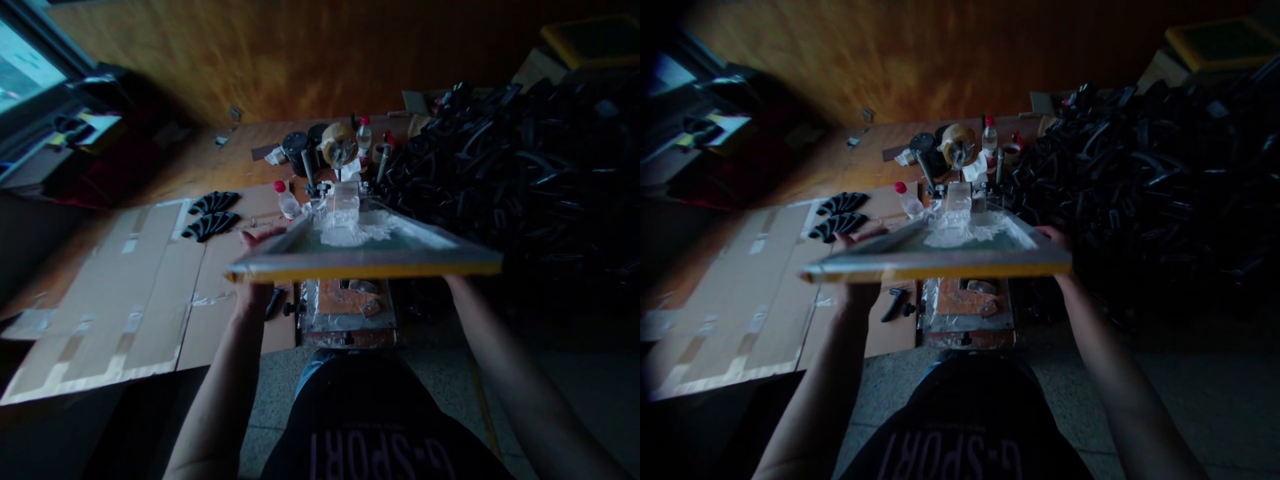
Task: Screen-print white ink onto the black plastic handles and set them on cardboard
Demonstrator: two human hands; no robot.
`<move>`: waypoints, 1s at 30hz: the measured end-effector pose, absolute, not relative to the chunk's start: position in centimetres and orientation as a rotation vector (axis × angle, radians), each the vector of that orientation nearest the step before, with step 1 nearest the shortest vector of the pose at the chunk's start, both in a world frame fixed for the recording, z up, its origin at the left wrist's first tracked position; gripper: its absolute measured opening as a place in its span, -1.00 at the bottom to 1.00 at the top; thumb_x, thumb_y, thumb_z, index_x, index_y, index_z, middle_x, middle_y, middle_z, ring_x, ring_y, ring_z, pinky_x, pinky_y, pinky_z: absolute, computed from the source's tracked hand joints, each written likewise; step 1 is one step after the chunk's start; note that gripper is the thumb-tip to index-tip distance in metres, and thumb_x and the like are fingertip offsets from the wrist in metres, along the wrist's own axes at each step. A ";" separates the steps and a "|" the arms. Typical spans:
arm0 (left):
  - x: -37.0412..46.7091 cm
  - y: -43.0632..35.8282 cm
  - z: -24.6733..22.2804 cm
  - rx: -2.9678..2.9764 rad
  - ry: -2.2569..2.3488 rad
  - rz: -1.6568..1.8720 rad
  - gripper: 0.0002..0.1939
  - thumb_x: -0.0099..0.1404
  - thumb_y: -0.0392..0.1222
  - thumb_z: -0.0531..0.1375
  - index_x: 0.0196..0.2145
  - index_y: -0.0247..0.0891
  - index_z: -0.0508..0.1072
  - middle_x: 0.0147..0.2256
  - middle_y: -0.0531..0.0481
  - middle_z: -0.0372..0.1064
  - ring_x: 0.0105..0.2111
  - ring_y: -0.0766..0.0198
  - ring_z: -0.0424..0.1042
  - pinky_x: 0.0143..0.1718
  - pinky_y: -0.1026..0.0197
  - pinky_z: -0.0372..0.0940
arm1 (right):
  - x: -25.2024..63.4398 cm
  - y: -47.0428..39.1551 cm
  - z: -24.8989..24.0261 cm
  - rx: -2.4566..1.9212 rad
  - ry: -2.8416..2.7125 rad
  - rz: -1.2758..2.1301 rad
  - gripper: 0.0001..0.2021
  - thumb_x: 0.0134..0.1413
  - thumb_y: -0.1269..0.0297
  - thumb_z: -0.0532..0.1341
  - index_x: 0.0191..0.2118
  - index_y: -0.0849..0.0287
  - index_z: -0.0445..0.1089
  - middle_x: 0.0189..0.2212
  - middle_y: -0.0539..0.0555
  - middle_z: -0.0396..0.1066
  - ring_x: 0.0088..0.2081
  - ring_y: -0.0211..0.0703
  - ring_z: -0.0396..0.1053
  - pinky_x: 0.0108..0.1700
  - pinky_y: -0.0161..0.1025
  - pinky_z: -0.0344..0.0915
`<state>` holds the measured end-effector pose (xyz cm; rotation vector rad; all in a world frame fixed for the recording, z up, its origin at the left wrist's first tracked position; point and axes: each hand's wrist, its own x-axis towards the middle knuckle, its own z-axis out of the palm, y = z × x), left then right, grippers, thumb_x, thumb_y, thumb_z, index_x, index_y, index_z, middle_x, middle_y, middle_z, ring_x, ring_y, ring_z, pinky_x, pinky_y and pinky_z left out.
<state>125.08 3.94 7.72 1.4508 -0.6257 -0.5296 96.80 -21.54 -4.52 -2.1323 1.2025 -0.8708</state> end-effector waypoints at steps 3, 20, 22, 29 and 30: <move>124.7 7.8 3.0 1.639 -0.623 -0.762 -0.47 0.20 0.26 0.19 -0.20 -0.30 0.52 -0.38 0.01 0.43 -0.43 0.35 0.35 -0.44 0.33 0.25 | 98.6 -20.6 -2.2 -2.184 1.112 -0.926 -0.69 0.17 0.17 0.16 -0.04 0.20 0.44 -0.13 0.17 0.47 -0.23 -0.05 0.45 -0.17 -0.02 0.44; 123.9 10.1 -10.2 1.864 -0.650 -0.919 -0.31 0.27 0.11 0.16 0.28 -0.20 0.19 -0.37 0.00 0.38 -0.41 0.27 0.37 -0.40 0.28 0.24 | 104.3 -10.2 -2.9 -2.818 0.031 -0.220 -0.76 0.00 0.63 0.12 -0.32 0.17 0.43 -0.36 0.04 0.44 -0.28 -0.17 0.36 -0.27 -0.28 0.21; 123.7 10.1 -10.0 1.879 -0.646 -0.889 -0.32 0.27 0.10 0.16 0.27 -0.21 0.22 -0.36 -0.01 0.40 -0.38 0.27 0.38 -0.37 0.27 0.26 | 104.0 -10.2 -2.6 -2.795 0.006 -0.204 -0.78 -0.03 0.61 0.15 -0.35 0.14 0.42 -0.40 0.01 0.43 -0.30 -0.17 0.34 -0.29 -0.28 0.21; 123.3 10.0 -9.4 1.817 -0.568 -0.909 -0.29 0.24 0.12 0.19 0.26 -0.24 0.21 -0.32 -0.03 0.42 -0.40 0.28 0.39 -0.42 0.29 0.25 | 103.7 -8.5 -4.5 -2.830 0.144 -0.420 -0.76 0.12 0.55 0.11 -0.20 0.18 0.47 -0.26 0.13 0.45 -0.18 -0.08 0.33 -0.17 -0.19 0.28; 123.3 10.0 -9.3 1.803 -0.556 -0.922 -0.28 0.24 0.13 0.19 0.27 -0.24 0.20 -0.32 -0.04 0.43 -0.40 0.28 0.40 -0.42 0.29 0.26 | 103.5 -8.3 -4.6 -2.812 0.109 -0.405 -0.77 0.13 0.54 0.12 -0.19 0.17 0.47 -0.27 0.12 0.45 -0.19 -0.09 0.34 -0.16 -0.19 0.30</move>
